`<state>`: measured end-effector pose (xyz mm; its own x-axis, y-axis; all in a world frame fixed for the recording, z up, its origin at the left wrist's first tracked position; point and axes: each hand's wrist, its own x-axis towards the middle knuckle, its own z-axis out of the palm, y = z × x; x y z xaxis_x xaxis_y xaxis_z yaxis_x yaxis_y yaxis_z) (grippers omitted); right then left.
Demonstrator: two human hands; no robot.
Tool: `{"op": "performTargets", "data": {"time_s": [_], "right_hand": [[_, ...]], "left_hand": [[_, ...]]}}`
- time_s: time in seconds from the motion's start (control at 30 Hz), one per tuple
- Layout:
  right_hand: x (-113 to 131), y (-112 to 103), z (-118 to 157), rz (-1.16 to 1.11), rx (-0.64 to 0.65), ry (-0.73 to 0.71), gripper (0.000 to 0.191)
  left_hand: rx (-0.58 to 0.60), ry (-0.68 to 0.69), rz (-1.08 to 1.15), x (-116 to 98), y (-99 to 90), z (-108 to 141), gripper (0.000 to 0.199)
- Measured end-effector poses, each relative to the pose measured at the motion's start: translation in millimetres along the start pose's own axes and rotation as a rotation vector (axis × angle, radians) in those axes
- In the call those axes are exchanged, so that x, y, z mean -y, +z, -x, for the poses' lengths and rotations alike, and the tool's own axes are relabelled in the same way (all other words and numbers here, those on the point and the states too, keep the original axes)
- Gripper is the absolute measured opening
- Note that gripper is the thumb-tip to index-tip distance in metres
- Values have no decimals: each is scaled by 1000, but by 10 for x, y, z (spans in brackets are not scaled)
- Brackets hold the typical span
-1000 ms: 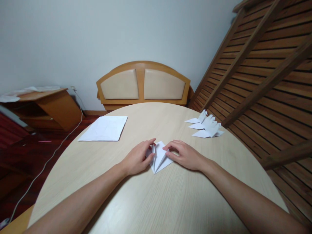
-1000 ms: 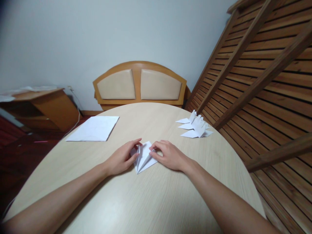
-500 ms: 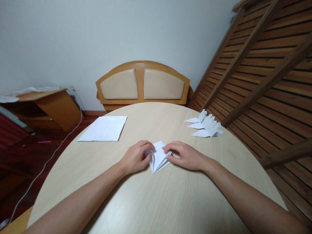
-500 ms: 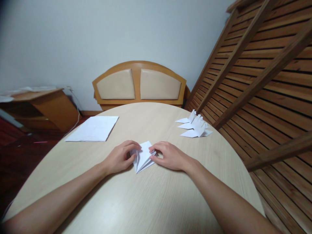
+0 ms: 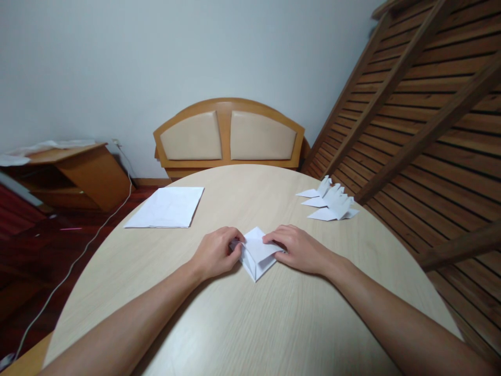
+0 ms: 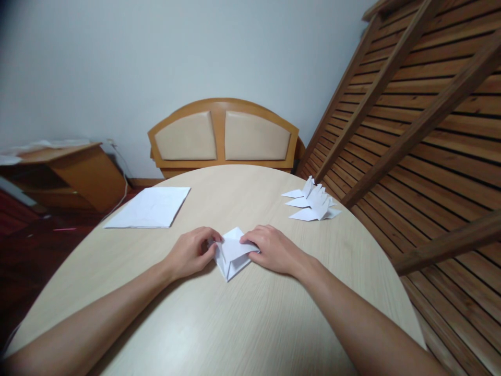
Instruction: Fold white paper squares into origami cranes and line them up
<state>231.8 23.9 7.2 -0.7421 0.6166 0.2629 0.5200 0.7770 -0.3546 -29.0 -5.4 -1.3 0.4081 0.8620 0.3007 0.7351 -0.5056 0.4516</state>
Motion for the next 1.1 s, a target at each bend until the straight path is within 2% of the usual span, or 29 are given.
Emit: {"op": "performTargets", "data": {"time_s": [0.3,0.43,0.57,0.67,1.0,1.1], "right_hand": [[-22,57,-22,3,-11,21,37],[1,63,-29,-31,-42,57,32],[20,61,-41,-57,-66,90,27],[32,69,-57,-76,-66,97,25],[158,93,-94,-104,-94,152,15],[156,107,-101,-96,-93,163,19]], "left_hand": [[24,55,-16,-61,8,5,23],[37,70,8,-88,12,4,28],[35,35,44,-92,28,6,30],[31,-4,58,-90,44,5,22],[-111,-91,35,-83,101,-23,9],[-113,-122,119,-80,119,-16,16]]}}
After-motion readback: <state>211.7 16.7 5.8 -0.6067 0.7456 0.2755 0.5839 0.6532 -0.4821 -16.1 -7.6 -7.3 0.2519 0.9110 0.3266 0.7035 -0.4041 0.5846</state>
